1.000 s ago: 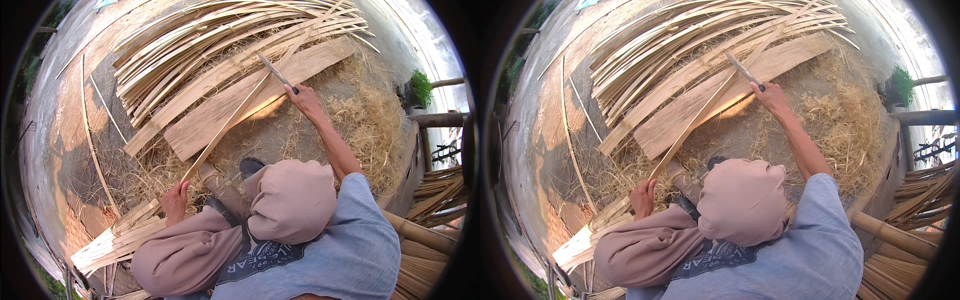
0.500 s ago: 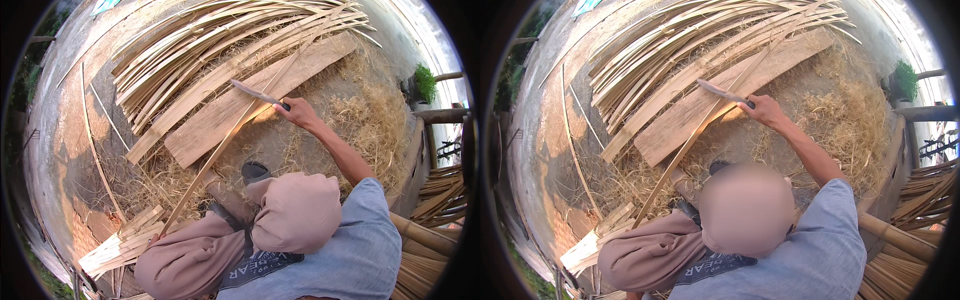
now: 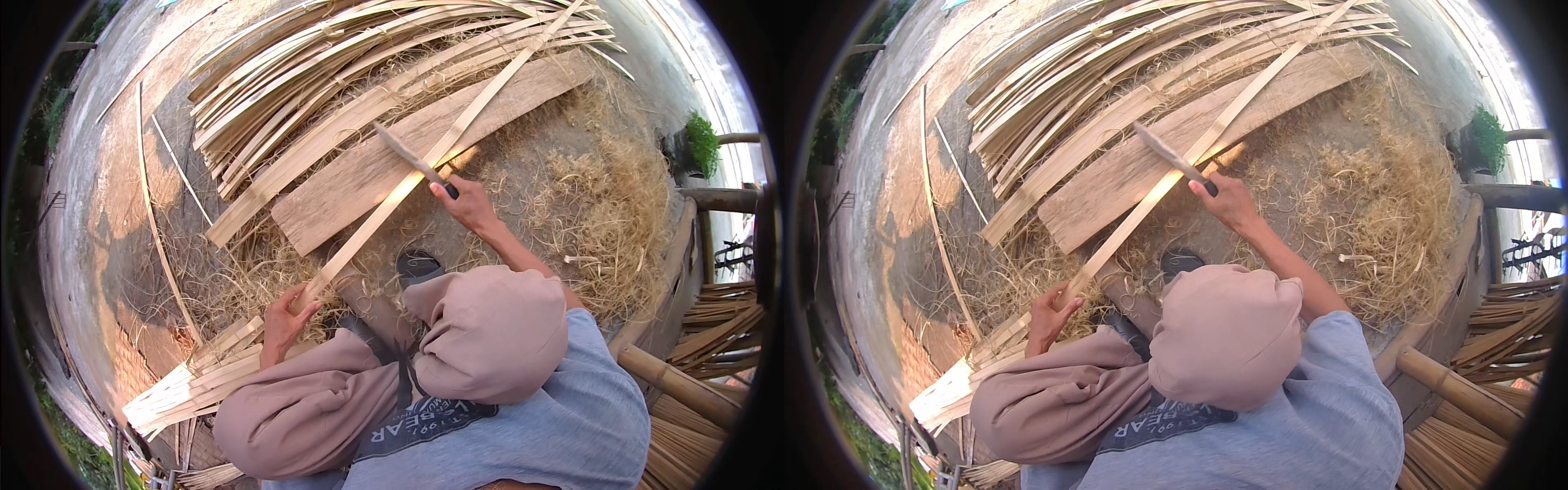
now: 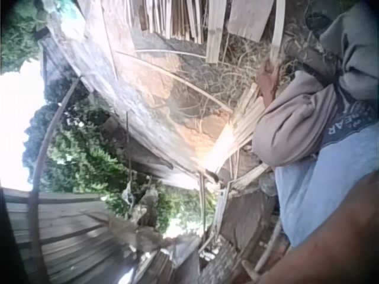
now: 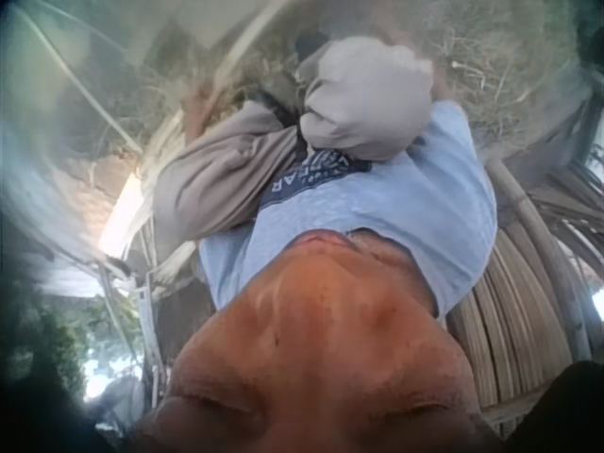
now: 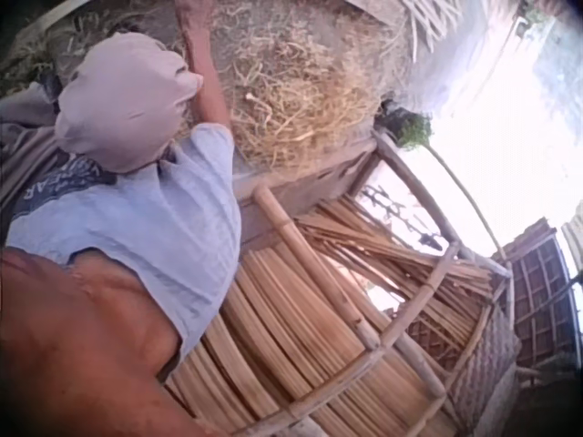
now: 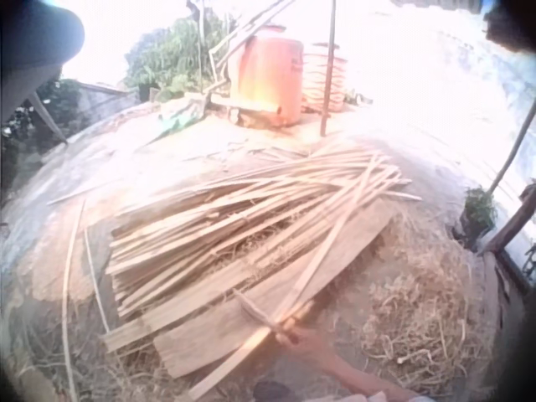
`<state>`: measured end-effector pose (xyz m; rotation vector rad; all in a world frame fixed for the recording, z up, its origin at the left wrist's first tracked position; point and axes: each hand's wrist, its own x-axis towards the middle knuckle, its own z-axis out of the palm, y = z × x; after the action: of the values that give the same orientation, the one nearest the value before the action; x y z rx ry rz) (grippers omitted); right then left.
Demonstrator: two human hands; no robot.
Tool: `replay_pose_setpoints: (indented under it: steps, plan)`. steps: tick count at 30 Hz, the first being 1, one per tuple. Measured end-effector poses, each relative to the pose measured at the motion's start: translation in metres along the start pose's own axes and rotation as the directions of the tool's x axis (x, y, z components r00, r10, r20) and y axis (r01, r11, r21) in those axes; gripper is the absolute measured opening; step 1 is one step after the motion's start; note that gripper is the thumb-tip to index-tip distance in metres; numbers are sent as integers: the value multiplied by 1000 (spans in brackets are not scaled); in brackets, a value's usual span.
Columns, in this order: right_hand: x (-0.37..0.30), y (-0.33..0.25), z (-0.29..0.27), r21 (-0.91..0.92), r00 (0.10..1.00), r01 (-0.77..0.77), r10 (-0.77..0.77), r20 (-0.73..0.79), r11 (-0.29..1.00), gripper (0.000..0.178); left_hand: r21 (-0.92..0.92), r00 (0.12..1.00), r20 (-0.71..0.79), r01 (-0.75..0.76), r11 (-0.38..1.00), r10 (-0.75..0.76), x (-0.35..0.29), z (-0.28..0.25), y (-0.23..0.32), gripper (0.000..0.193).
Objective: The person uses a knife to split long bamboo strips into thinner slats on a wooden board. They repeatedly hold the bamboo, strike it with the knife, and separate the resulting pieces.
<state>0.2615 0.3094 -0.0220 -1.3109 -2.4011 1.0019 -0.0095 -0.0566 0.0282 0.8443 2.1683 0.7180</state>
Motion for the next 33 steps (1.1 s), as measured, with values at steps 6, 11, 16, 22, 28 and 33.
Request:
replay_pose_setpoints:
  steps: [6,11,16,22,28,33]
  plan:
    - [-77,-5,44,-94,973,228,-224,46,969,54,-111,993,94,86,990,-75,38,12,-29,47]
    - [54,175,-116,87,687,-501,458,-564,861,68,128,992,124,-24,991,8,33,11,0,43]
    - [41,65,-60,48,965,-198,204,-166,979,66,251,995,57,63,966,-80,18,33,7,54]
    - [-86,-54,57,-48,934,327,-315,166,944,56,180,999,-20,-29,983,34,24,54,16,57]
    - [42,32,-53,-273,999,3,-14,-36,962,64,193,998,-49,-33,981,44,21,52,26,52]
    - [86,50,-92,-127,948,-282,256,-189,951,64,267,994,-86,-43,963,68,17,55,13,50]
